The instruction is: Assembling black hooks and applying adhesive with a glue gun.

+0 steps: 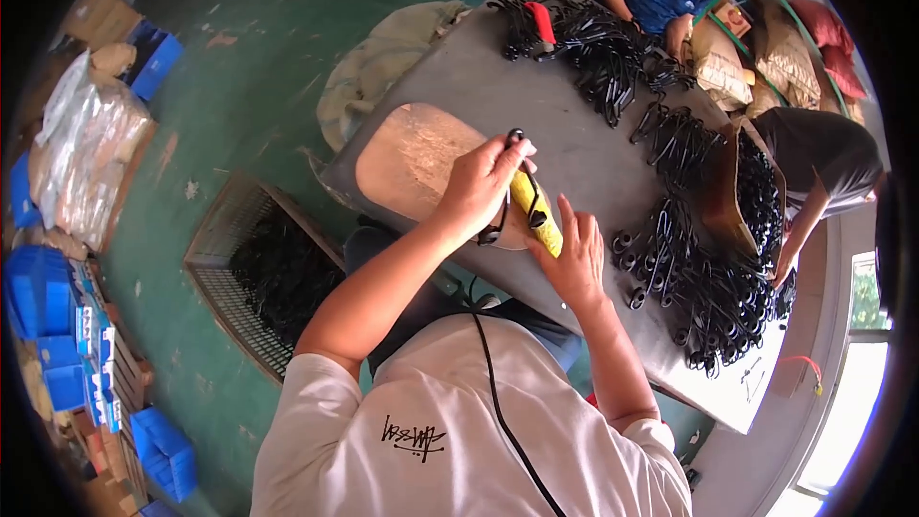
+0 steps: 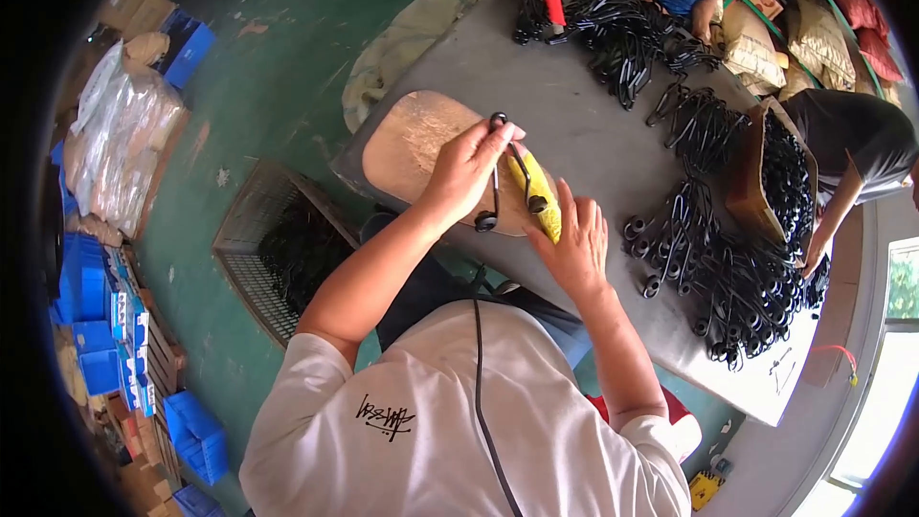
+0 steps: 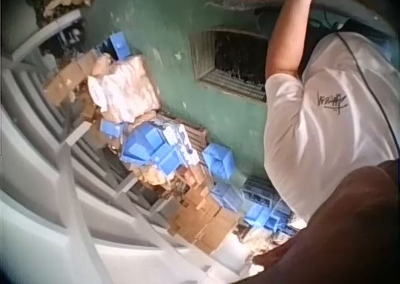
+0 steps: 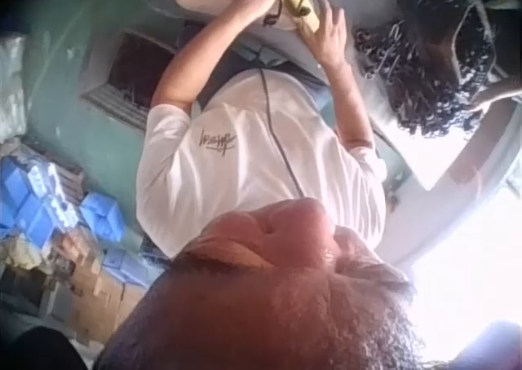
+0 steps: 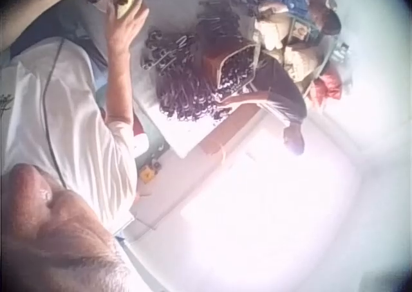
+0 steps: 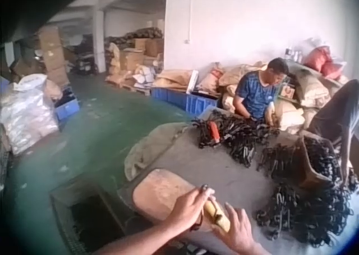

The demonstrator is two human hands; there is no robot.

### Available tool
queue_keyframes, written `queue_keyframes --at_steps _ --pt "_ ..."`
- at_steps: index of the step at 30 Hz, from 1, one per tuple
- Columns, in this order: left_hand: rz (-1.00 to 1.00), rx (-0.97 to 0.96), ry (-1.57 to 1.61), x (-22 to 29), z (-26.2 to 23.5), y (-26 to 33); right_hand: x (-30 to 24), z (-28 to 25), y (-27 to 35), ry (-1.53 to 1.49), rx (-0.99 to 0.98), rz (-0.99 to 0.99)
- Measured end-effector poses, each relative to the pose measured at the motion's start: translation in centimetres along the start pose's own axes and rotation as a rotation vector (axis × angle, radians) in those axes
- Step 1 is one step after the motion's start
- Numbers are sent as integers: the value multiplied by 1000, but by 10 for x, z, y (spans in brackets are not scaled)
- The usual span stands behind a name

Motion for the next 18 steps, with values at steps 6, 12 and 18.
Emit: queue_keyframes --at_steps 6,12,18 --pt "-32 -35 -178 2 -17 -7 50 25 21 -18 0 2" --pt "91 -65 -412 -6 -13 -5 25 0 31 -1200 -144 757" --pt "232 -44 -650 9 -17 -8 -26 -36 14 -1074 122 321"
Point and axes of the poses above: each hand's wrist, its own y-axis away from the middle knuckle, its own z-axis out of the palm, x = y × z, the point moved 4 cm from there along -y, towards the middle knuckle, and after that the axes turned 11 degrees about -y, right-handed, at the moved point
